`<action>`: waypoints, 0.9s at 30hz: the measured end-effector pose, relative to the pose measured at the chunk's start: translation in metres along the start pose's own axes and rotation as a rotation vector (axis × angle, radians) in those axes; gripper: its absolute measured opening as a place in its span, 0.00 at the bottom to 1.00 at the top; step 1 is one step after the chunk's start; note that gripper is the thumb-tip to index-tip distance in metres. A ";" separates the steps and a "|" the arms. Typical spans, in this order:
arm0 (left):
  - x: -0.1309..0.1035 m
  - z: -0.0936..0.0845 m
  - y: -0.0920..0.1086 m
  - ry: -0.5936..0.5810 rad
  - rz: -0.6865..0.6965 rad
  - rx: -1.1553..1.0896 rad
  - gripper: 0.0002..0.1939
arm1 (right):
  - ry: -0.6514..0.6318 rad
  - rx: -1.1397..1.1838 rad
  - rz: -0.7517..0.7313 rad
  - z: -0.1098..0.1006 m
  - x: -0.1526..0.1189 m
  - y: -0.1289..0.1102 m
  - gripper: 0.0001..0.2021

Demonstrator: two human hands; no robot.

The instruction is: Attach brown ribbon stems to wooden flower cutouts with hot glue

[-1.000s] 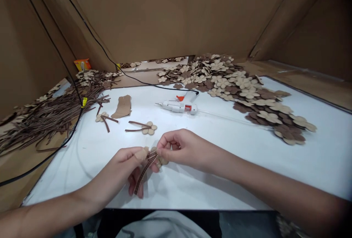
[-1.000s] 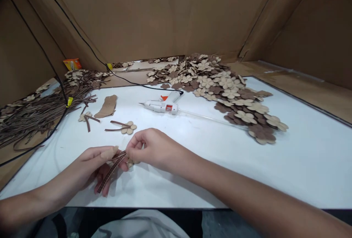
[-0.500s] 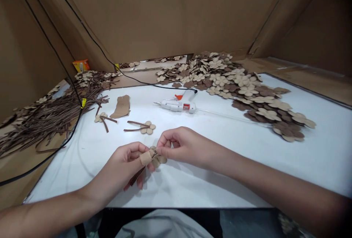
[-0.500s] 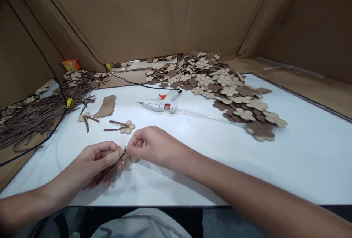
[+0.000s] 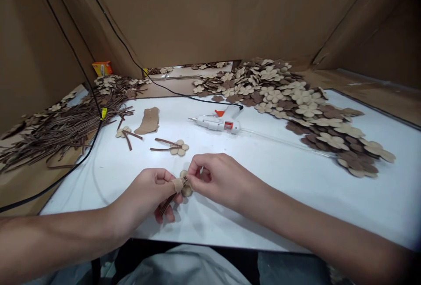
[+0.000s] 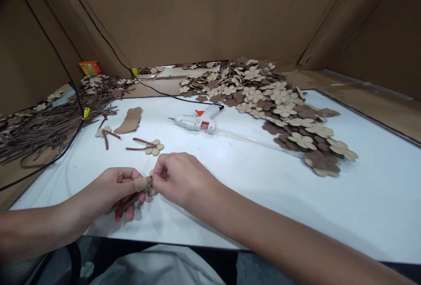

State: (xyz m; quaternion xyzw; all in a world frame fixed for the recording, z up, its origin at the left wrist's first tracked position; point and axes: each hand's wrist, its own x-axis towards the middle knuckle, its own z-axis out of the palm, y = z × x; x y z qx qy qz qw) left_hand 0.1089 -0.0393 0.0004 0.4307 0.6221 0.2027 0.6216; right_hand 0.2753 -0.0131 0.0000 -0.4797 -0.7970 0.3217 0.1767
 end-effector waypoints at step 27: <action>0.003 0.002 0.010 0.040 -0.125 0.065 0.07 | -0.072 0.026 -0.041 0.008 0.004 0.002 0.05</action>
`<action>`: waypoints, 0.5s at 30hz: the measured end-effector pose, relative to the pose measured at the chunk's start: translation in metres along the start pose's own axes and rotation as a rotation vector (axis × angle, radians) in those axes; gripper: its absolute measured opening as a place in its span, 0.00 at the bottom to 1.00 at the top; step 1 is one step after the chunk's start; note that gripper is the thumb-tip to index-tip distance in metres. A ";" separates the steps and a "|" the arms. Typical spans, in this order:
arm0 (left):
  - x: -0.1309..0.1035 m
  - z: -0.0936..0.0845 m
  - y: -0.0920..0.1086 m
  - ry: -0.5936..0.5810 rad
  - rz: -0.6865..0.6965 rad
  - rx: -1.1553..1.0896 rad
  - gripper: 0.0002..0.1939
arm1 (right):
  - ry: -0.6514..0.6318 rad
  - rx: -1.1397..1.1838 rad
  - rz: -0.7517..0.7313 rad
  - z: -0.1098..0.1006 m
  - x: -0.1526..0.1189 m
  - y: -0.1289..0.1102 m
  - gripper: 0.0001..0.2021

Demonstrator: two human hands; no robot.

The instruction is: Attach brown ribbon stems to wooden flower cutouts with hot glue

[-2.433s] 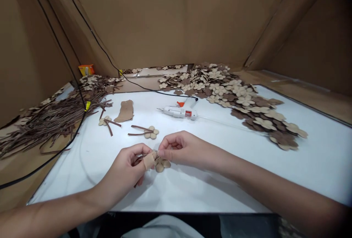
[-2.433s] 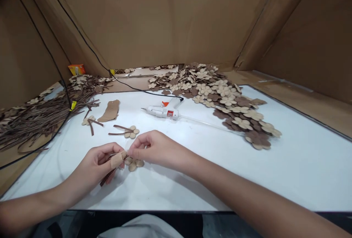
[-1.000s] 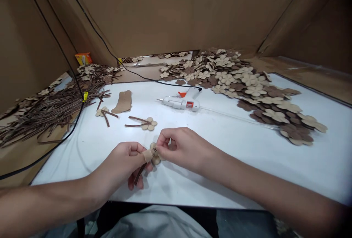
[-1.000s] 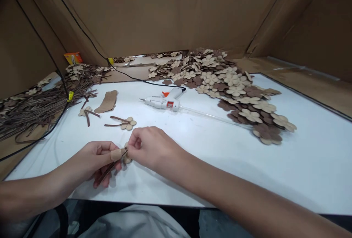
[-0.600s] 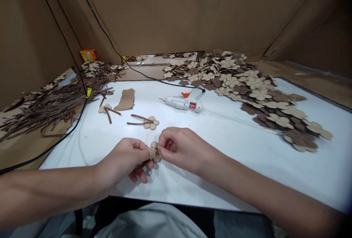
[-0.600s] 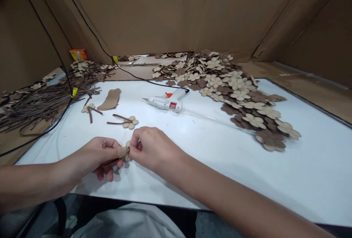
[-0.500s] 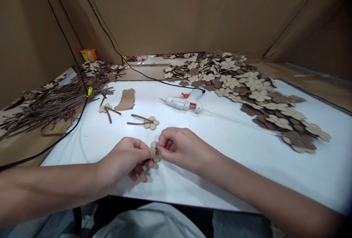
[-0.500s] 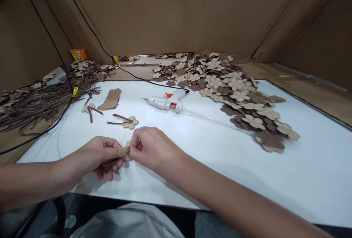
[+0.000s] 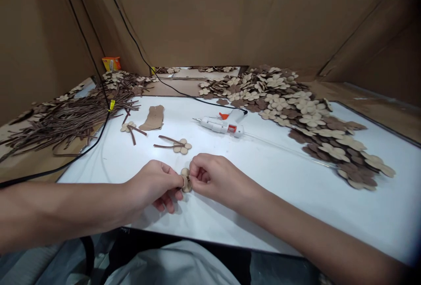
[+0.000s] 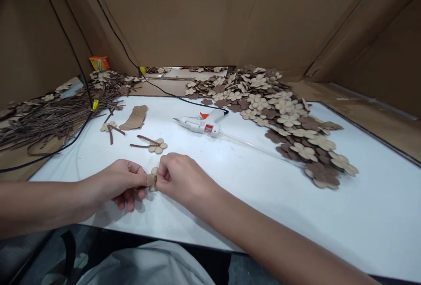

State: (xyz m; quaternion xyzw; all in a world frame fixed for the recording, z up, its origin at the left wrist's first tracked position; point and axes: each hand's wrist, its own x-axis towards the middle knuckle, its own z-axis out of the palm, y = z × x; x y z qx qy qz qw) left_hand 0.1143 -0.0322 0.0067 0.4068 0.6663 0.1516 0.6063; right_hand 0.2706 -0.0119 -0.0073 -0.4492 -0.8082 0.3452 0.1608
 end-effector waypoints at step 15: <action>-0.002 0.000 0.000 0.032 0.029 -0.019 0.09 | -0.007 0.127 0.039 -0.003 -0.001 -0.001 0.02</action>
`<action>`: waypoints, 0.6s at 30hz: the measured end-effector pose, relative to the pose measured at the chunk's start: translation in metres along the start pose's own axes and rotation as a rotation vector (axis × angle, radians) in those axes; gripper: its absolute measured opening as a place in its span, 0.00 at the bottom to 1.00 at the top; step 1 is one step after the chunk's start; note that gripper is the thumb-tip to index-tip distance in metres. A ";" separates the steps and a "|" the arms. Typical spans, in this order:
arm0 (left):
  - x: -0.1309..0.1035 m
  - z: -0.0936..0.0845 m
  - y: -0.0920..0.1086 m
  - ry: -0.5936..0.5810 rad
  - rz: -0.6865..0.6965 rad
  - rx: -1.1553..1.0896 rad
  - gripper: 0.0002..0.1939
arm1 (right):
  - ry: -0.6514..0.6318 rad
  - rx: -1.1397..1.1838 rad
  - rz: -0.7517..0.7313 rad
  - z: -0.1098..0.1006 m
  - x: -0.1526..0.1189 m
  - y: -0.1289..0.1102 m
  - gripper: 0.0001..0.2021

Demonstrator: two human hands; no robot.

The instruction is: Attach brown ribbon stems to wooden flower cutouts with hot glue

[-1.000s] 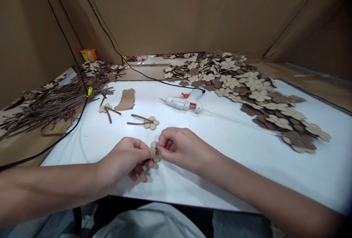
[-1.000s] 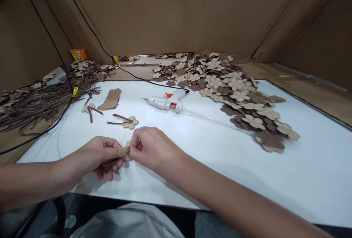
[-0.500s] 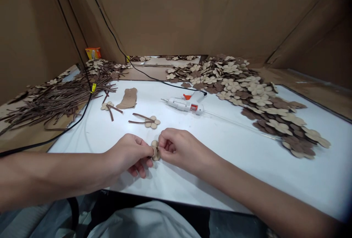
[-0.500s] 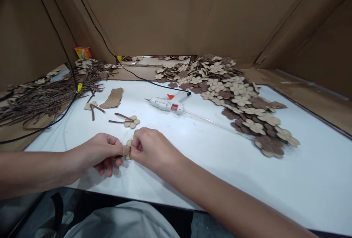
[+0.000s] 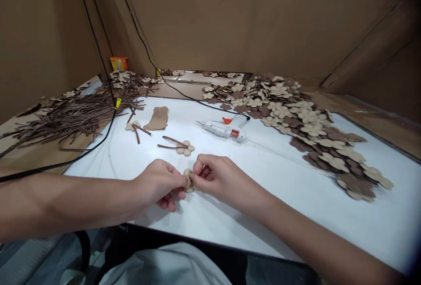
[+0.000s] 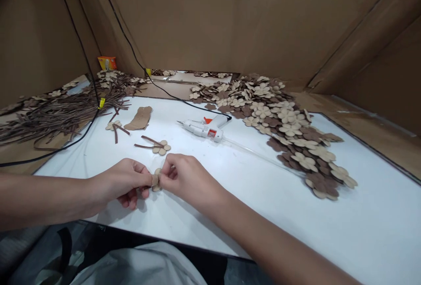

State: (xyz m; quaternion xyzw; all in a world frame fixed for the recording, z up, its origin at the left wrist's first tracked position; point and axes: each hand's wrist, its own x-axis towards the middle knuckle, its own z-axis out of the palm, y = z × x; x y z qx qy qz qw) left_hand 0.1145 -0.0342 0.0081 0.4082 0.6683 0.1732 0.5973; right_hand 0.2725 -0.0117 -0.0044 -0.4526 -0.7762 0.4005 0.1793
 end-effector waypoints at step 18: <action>0.004 -0.027 0.006 -0.210 0.002 0.246 0.17 | -0.128 0.091 0.118 -0.002 0.017 0.009 0.02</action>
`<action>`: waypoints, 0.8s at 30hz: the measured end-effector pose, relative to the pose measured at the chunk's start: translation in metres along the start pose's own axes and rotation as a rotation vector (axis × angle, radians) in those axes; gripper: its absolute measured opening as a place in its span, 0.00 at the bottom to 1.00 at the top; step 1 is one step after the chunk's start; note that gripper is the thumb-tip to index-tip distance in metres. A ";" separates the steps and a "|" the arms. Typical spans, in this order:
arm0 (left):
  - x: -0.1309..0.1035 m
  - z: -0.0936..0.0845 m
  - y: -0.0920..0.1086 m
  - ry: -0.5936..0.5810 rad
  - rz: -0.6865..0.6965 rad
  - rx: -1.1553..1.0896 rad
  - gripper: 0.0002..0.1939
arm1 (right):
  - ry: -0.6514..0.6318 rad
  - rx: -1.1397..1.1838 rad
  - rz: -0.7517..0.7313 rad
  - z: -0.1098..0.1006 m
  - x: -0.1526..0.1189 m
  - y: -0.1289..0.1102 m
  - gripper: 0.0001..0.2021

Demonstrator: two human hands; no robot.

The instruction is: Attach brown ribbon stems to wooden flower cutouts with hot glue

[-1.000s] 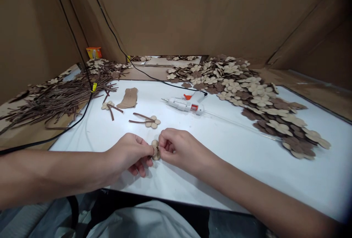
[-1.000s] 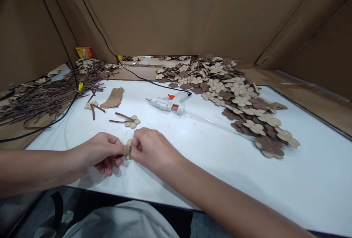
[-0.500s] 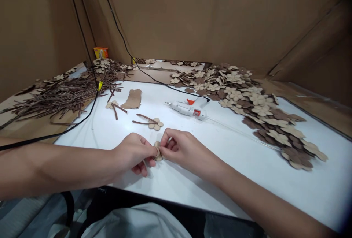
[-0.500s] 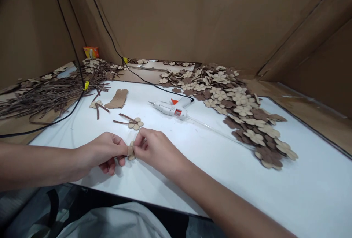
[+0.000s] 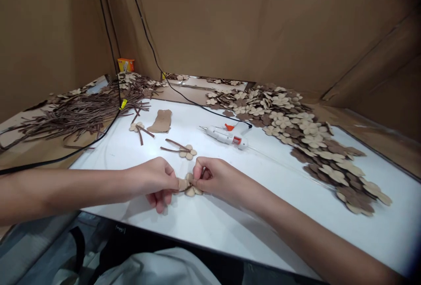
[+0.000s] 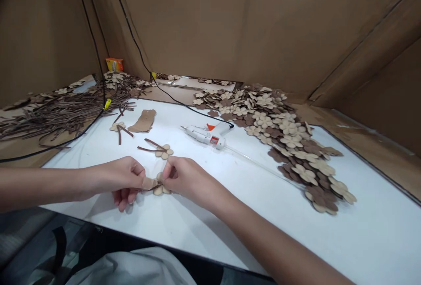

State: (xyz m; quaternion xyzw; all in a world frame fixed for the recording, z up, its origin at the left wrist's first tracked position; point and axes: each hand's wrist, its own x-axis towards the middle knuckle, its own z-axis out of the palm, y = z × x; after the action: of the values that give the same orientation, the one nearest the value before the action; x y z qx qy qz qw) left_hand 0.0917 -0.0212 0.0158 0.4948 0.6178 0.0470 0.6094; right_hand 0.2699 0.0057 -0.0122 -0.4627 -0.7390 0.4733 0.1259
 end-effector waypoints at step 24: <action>0.003 -0.015 -0.027 0.269 1.325 1.337 0.17 | -0.176 0.037 0.049 -0.016 0.002 -0.008 0.05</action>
State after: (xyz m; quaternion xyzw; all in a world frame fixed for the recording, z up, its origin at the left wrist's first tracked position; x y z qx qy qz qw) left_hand 0.0656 -0.0249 -0.0010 0.9812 0.1754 0.0764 -0.0266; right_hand 0.2742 0.0151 0.0024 -0.4350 -0.7266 0.5287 0.0576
